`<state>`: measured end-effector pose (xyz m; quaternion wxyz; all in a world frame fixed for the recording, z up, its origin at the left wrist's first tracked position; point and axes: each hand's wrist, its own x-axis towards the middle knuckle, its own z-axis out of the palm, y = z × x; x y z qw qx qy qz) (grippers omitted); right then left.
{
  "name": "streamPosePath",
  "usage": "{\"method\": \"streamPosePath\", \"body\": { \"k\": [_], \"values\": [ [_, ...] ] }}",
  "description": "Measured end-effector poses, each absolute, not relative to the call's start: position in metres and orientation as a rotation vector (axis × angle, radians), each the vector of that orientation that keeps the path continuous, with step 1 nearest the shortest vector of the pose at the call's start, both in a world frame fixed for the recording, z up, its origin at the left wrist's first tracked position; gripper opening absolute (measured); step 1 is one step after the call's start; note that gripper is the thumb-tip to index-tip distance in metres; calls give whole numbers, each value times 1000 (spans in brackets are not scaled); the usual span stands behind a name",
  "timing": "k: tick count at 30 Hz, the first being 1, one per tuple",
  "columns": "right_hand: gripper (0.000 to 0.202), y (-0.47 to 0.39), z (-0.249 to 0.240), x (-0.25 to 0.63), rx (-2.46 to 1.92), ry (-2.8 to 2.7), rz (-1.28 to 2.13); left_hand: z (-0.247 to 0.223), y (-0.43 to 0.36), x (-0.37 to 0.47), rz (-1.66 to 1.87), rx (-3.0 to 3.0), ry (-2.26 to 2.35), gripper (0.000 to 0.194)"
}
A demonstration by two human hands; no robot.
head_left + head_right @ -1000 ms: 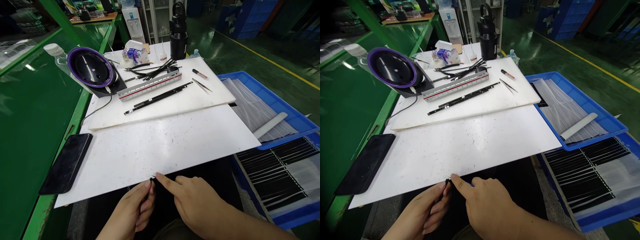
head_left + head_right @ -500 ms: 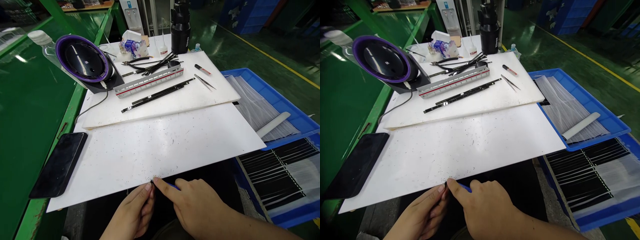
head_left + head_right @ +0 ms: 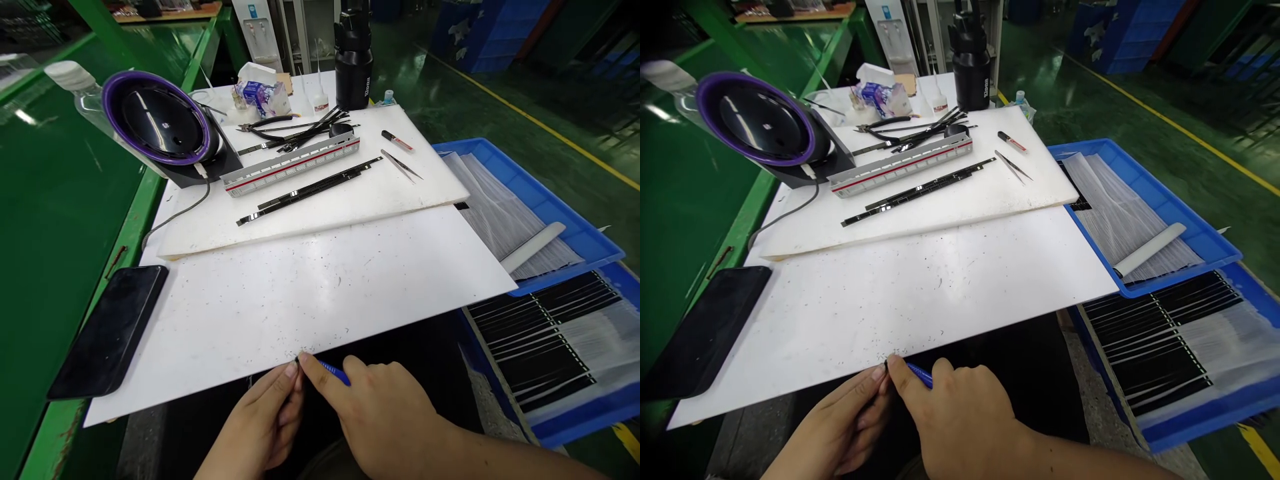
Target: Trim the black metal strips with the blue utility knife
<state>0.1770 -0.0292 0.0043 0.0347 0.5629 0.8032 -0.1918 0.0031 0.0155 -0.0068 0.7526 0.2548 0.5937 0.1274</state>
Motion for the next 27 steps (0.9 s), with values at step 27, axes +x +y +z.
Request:
{"method": "streamPosePath", "body": {
  "k": [27],
  "values": [
    [78, -29, -4, 182, 1799, 2542, -529, -6, 20, -2, 250, 576, 1231, 41]
  ]
}}
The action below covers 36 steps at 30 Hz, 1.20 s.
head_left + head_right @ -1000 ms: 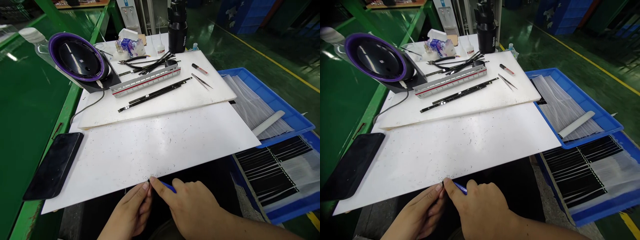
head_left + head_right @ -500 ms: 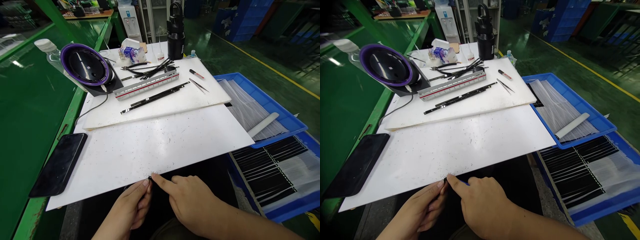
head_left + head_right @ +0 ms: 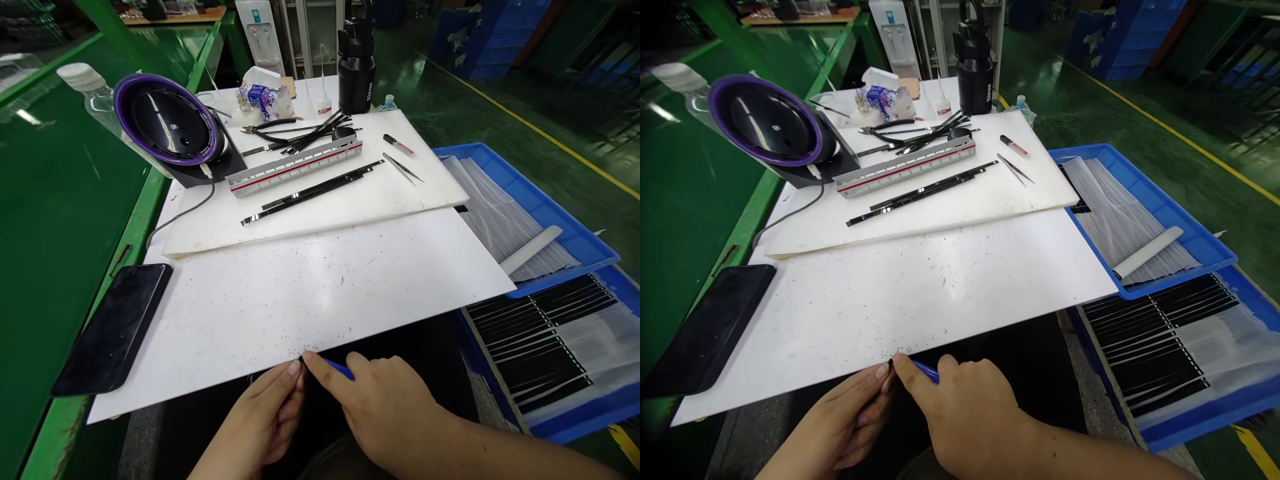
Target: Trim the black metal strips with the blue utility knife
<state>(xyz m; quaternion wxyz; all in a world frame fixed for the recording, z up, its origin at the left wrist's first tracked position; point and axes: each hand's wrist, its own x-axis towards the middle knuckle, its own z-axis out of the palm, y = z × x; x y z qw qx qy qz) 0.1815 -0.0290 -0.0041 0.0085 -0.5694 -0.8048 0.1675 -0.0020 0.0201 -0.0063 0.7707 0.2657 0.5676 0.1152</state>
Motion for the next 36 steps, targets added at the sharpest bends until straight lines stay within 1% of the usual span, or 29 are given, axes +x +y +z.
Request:
{"method": "streamPosePath", "body": {
  "k": [2, 6, 8, 14, 20, 24, 26, 31, 36],
  "values": [
    [77, -29, -4, 182, -1798, -2491, 559, -7, 21, -3, 246, 581, 1217, 40],
    [65, -29, -3, 186, -1755, -2388, 775, -8, 21, -5, 251, 597, 1207, 40],
    [65, -29, -1, 188, -1723, -2367, 818, -9, 20, -4, 259, 601, 1208, 39],
    [68, -28, 2, 186, -1742, -2391, 800, -6, 20, -1, 249, 600, 1224, 41],
    [74, -27, -1, 185, -1776, -2503, 636, -7, 18, -3, 244, 580, 1238, 42],
    [76, -28, -2, 186, -1778, -2533, 588, -6, 19, -3, 245, 583, 1234, 40],
    [73, -27, -1, 187, -1778, -2503, 618, -5, 21, -4, 235, 587, 1229, 39],
    [60, -22, 2, 193, -1699, -2331, 875, -6, 23, -6, 207, 619, 1223, 41],
    [60, -22, 5, 195, -1642, -2334, 885, -5, 24, -5, 199, 622, 1219, 46]
  ]
}}
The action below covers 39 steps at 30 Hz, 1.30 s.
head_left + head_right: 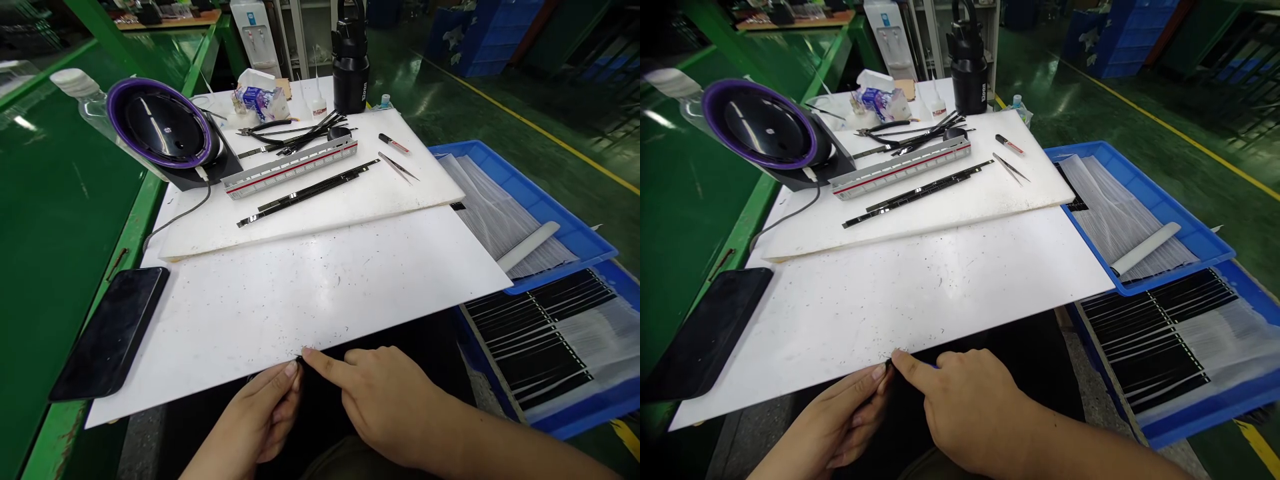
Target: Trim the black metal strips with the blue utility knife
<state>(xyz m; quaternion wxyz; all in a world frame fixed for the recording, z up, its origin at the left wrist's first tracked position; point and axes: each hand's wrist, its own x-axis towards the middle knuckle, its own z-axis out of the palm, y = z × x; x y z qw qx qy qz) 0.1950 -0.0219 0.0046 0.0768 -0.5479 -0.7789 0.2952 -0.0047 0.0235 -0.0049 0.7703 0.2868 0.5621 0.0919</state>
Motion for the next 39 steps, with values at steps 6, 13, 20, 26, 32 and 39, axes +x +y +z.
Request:
{"method": "streamPosePath", "body": {
  "k": [6, 13, 20, 26, 32, 39],
  "values": [
    [62, -22, 4, 196, -1645, -2355, 881, -5, 23, -5, 193, 599, 1238, 45],
    [67, -22, 4, 195, -1673, -2463, 778, -7, 22, -5, 200, 598, 1260, 45],
    [74, -26, -2, 190, -1742, -2514, 652, -4, 21, -4, 216, 606, 1263, 43],
    [65, -27, -2, 190, -1745, -2403, 758, -3, 23, -3, 206, 606, 1225, 44],
    [66, -27, 3, 191, -1705, -2363, 831, -3, 21, 1, 261, 612, 1227, 42],
    [69, -27, -1, 189, -1730, -2437, 741, -4, 21, 1, 263, 593, 1236, 42]
  ]
}}
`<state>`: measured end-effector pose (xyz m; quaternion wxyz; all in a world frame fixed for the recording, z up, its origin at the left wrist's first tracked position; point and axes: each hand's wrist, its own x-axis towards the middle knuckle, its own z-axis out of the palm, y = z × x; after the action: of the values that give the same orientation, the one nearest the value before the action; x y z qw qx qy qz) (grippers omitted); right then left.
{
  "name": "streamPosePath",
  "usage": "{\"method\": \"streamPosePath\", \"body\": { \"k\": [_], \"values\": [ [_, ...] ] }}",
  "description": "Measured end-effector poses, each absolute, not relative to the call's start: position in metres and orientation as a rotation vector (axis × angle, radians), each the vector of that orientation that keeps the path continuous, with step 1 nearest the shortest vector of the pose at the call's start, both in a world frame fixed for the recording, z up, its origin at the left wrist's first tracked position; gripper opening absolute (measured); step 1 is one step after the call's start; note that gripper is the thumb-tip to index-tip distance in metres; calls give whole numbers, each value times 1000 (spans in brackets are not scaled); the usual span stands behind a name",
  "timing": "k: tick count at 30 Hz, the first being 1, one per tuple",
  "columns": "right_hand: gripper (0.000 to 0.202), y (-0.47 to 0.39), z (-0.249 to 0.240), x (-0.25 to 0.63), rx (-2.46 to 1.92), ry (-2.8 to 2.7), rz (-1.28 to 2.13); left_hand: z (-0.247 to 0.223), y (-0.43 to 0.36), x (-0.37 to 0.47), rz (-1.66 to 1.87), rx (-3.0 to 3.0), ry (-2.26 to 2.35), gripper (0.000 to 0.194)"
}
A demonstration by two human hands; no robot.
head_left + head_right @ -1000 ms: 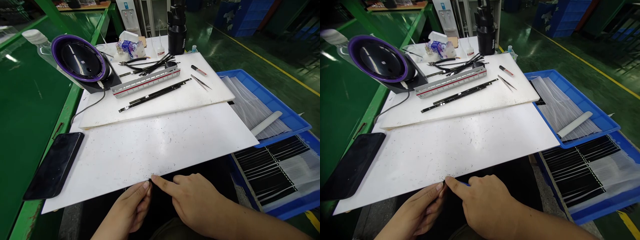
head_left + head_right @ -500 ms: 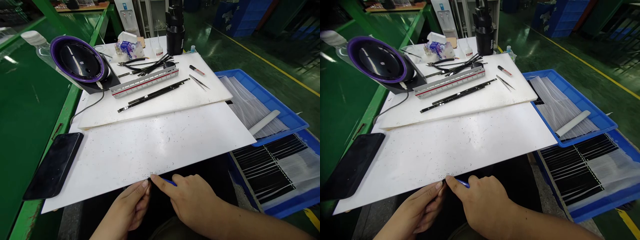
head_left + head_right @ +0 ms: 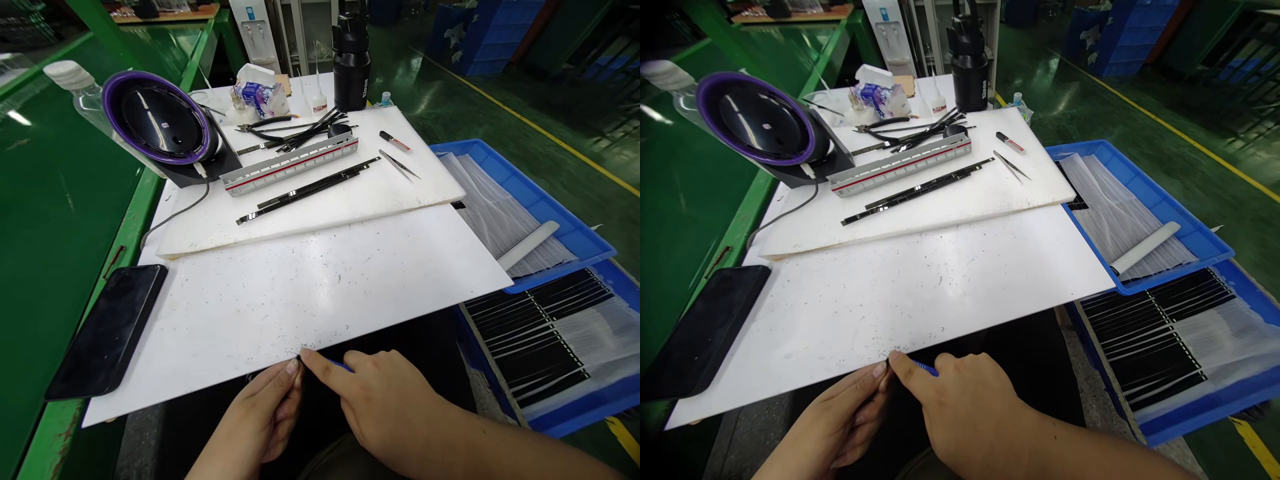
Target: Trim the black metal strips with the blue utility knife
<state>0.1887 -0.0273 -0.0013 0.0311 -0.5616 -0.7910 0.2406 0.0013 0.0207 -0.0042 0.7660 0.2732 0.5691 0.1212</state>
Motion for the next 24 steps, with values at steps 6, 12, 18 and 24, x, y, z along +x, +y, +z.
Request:
{"method": "streamPosePath", "body": {
  "k": [6, 12, 18, 24],
  "values": [
    [74, -30, -2, 186, -1754, -2477, 659, -4, 20, 0, 260, 597, 1255, 40],
    [72, -30, 0, 185, -1757, -2496, 613, -7, 19, -3, 235, 611, 1266, 38],
    [74, -31, -2, 184, -1777, -2481, 567, -9, 19, -2, 239, 650, 1282, 41],
    [65, -28, -4, 191, -1737, -2410, 645, -7, 20, -4, 231, 663, 1256, 44]
  ]
}}
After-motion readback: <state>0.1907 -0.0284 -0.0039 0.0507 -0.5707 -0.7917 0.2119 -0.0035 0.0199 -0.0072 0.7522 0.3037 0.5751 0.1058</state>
